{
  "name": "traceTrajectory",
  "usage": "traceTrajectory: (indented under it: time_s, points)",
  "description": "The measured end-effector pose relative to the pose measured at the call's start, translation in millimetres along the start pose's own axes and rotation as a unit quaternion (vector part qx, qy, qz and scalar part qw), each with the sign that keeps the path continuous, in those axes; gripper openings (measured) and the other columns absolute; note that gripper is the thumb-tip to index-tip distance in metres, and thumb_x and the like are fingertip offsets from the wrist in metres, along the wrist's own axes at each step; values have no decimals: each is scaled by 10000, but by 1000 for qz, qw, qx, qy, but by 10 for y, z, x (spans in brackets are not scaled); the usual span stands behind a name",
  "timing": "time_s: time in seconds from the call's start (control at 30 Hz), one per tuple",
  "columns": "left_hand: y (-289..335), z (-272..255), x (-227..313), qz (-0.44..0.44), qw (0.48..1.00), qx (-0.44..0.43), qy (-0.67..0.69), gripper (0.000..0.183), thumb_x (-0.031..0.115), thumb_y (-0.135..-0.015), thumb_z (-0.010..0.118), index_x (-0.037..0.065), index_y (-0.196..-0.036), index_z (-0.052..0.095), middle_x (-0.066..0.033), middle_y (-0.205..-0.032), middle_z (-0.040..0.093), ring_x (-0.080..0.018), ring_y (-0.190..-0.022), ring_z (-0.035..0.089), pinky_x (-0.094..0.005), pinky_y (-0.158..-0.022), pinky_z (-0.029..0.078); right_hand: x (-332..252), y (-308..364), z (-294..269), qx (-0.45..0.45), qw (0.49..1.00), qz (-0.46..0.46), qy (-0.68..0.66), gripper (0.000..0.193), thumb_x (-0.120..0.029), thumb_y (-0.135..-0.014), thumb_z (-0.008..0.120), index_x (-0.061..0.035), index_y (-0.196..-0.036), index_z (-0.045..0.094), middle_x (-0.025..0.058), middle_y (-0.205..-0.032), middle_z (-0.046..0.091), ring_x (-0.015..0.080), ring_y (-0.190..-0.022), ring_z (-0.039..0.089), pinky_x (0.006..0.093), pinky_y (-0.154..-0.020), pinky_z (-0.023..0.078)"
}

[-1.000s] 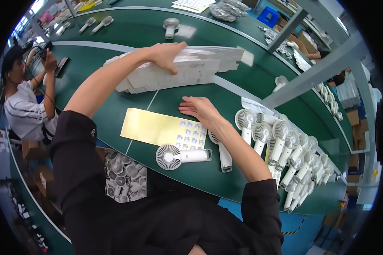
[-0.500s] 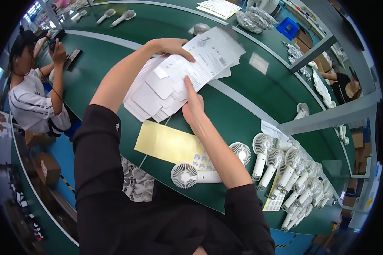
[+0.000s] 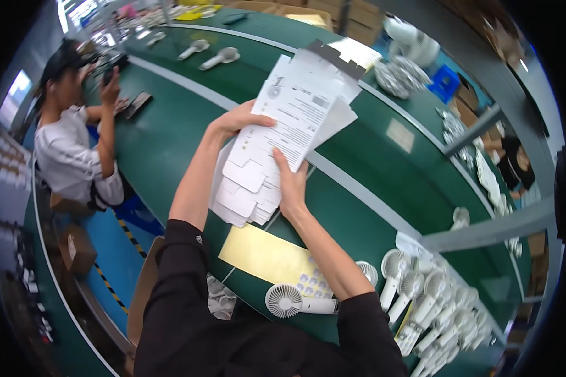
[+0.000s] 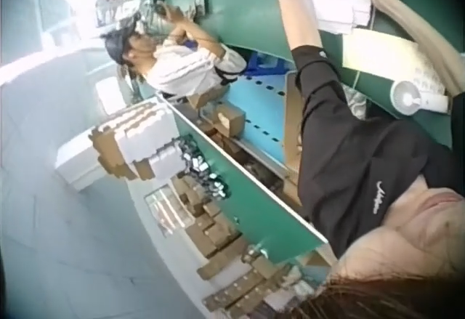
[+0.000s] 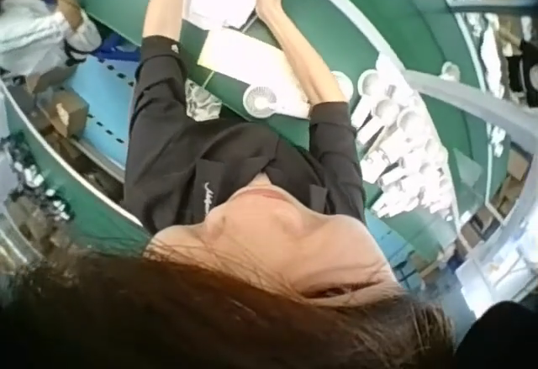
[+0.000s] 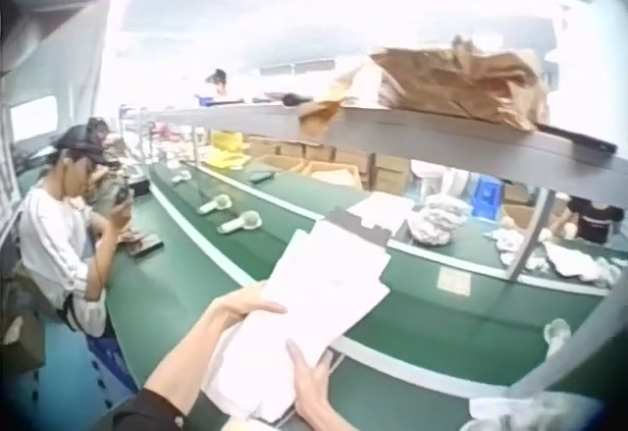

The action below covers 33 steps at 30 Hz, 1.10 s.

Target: Applying small circular brand or specification stickers to the center hub of handheld portable fans on an assembly line.

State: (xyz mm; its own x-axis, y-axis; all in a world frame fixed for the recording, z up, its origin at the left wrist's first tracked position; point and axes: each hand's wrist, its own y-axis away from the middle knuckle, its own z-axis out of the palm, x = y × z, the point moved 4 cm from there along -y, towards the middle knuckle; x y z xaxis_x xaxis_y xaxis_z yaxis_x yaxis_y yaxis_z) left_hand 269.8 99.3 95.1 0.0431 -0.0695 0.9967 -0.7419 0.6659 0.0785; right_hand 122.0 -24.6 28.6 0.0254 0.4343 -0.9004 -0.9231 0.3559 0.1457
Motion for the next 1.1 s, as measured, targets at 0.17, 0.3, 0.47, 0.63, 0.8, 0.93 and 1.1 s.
traceTrajectory:
  time_s: [0.17, 0.3, 0.47, 0.63, 0.8, 0.93, 1.1]
  points:
    - [584, -312, 132, 50, 993, 107, 28, 848, 272, -751, 817, -58, -1408, 395, -176, -1303, 570, -222, -1163, 584, -347, -954, 510, -130, -42, 394, -115, 990, -58, 57, 762, -345, -850, 771, 102, -1312, 361, 229, -1250, 540, 253, -1131, 577, 332, -960, 482]
    - [1230, -655, 101, 129, 973, 173, 79, 817, 288, -769, 806, -69, -1390, 413, -172, -1286, 579, -223, -1150, 594, -339, -942, 515, -200, 61, 917, -233, 967, -88, 59, 779, -333, -818, 801, 102, -1307, 379, 220, -1242, 553, 254, -1130, 578, 331, -971, 475]
    - [1984, -900, 116, 211, 922, 307, 107, 702, 249, -789, 793, -77, -1328, 485, -149, -1214, 618, -218, -1064, 632, -348, -905, 521, -369, 276, 1408, -339, 925, -113, 128, 785, -311, -801, 812, 101, -1308, 377, 217, -1238, 562, 245, -1125, 586, 332, -959, 482]
    - [2171, -693, 479, 313, 896, 303, 86, 680, 262, -764, 802, -68, -1286, 518, -137, -1182, 629, -221, -1041, 635, -343, -880, 524, -840, 503, 1468, -378, 895, -167, 167, 741, -283, -791, 821, 53, -1291, 390, 177, -1201, 567, 223, -1104, 586, 331, -937, 492]
    - [1930, -247, 744, 358, 890, 281, 22, 770, 296, -683, 863, -43, -1289, 529, -122, -1174, 627, -220, -1058, 611, -339, -879, 513, -1385, 568, 986, -343, 878, -238, 232, 736, -214, -768, 834, 10, -1309, 389, 141, -1212, 565, 225, -1095, 592, 335, -940, 494]
    - [1717, 59, 731, 309, 918, 249, -21, 862, 303, -604, 922, -20, -1302, 533, -115, -1191, 620, -227, -1102, 583, -366, -932, 488, -1362, 532, 624, -301, 873, -304, 233, 760, -146, -755, 822, -21, -1355, 371, 139, -1246, 550, 238, -1141, 576, 369, -960, 489]
    - [1488, 232, 492, 245, 951, 186, -16, 886, 309, -599, 932, -4, -1321, 527, -115, -1236, 606, -239, -1161, 558, -397, -994, 456, -1021, 314, 232, -259, 898, -261, 241, 997, -216, -698, 880, -31, -1429, 228, 169, -1352, 417, 263, -1271, 458, 417, -1063, 406]
